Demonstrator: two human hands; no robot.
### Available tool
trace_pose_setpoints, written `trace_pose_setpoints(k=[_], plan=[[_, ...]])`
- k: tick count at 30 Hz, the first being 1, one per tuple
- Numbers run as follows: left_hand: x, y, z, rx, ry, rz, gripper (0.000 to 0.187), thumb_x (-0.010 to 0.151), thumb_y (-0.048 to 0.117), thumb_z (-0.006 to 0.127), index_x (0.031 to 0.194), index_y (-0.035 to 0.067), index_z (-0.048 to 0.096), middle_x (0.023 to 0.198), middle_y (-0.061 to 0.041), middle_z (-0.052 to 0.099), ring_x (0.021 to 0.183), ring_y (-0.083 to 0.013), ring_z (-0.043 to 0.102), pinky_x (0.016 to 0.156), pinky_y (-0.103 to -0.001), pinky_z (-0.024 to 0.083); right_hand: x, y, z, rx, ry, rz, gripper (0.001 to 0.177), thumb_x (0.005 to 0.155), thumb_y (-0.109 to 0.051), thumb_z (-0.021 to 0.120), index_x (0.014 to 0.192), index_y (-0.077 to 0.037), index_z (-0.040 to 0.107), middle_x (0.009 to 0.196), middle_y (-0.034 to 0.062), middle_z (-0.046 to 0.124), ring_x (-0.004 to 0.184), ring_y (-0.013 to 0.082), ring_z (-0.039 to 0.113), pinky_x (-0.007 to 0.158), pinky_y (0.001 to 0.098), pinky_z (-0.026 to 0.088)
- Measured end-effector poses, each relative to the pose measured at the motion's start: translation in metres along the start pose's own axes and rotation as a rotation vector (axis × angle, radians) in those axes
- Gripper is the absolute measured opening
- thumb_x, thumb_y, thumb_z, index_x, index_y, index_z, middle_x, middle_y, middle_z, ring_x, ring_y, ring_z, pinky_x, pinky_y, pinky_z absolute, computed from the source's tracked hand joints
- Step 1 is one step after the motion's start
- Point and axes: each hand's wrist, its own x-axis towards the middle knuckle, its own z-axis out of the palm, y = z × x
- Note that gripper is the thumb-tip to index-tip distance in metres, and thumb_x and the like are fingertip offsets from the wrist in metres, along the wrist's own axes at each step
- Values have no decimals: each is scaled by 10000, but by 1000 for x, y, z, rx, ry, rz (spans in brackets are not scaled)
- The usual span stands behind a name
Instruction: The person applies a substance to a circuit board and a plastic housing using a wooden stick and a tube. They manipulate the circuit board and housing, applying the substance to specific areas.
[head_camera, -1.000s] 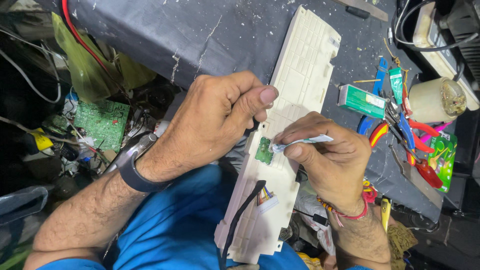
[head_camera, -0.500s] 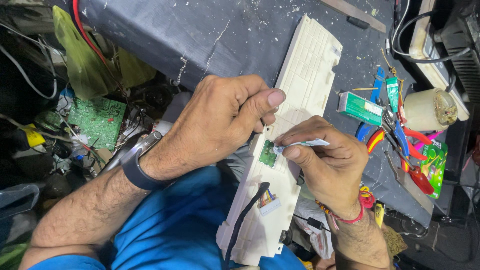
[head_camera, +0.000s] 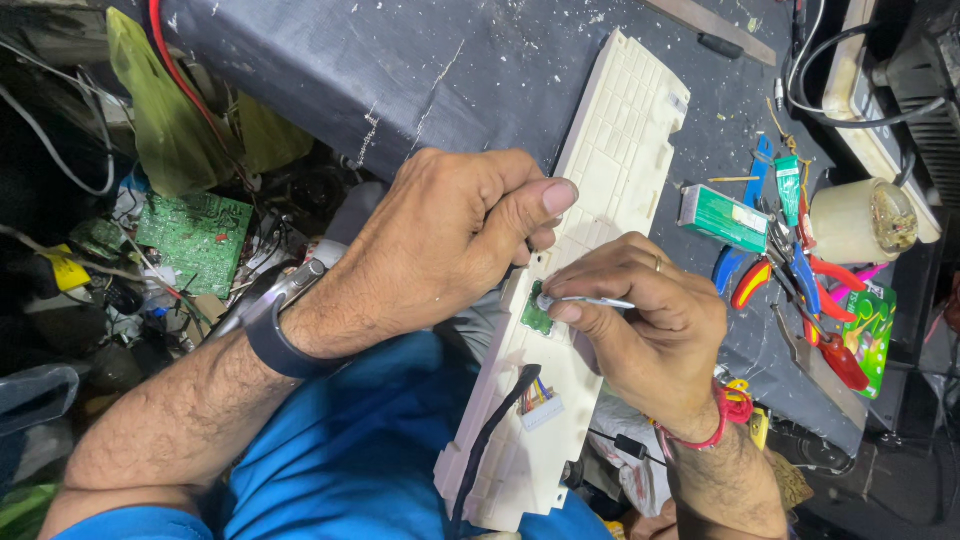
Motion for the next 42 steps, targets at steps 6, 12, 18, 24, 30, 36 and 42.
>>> trace_pose_setpoints(k=[6,12,18,24,30,36,42], plan=[[1,-1,0,-2,-23,-18,465,1056,402,535,808,47,702,677,-28,743,634,-90,761,537,-269,583,-2,0,-5,130,86,68,94,959,-41,782,963,24,714,915,119,764,863,174,726,774,266,572],[3,-1,-1,-7,-22,-12,457,1061,397,539,824,41,701,712,-30,759,663,-90,772,563,-268,593,3,0,-3,93,-18,6,115,910,-51,792,969,14,718,960,115,766,866,178,734,777,272,580],[3,-1,-1,-13,-39,-29,451,1059,392,541,828,40,700,714,-32,762,665,-90,777,562,-269,597,5,-3,-5,20,-32,20,103,888,-37,800,955,6,733,950,98,770,862,173,734,782,271,571],[5,-1,-2,11,-43,-28,446,1057,384,541,841,34,715,697,-39,749,609,-104,738,538,-293,559,7,-1,-5,50,-38,32,105,890,-42,798,956,6,730,957,103,772,890,182,740,808,286,579],[5,-2,-3,-24,-52,-17,437,1066,376,542,856,25,697,726,-31,756,648,-88,751,556,-279,578,8,-2,-6,28,-29,-7,111,892,-28,801,960,1,717,967,90,770,887,171,736,781,263,582],[7,-1,-2,-19,-57,-35,385,1052,346,558,899,24,702,715,-32,750,641,-84,743,552,-278,572,10,-4,-7,-23,-29,-33,122,876,-19,807,966,5,727,956,91,766,888,175,726,777,271,563],[8,-2,-2,-44,-64,-29,353,1053,326,567,946,15,695,746,-30,748,665,-85,745,576,-269,580,10,1,-10,3,-53,-27,123,879,-9,798,978,18,730,959,108,767,849,175,724,777,280,557]])
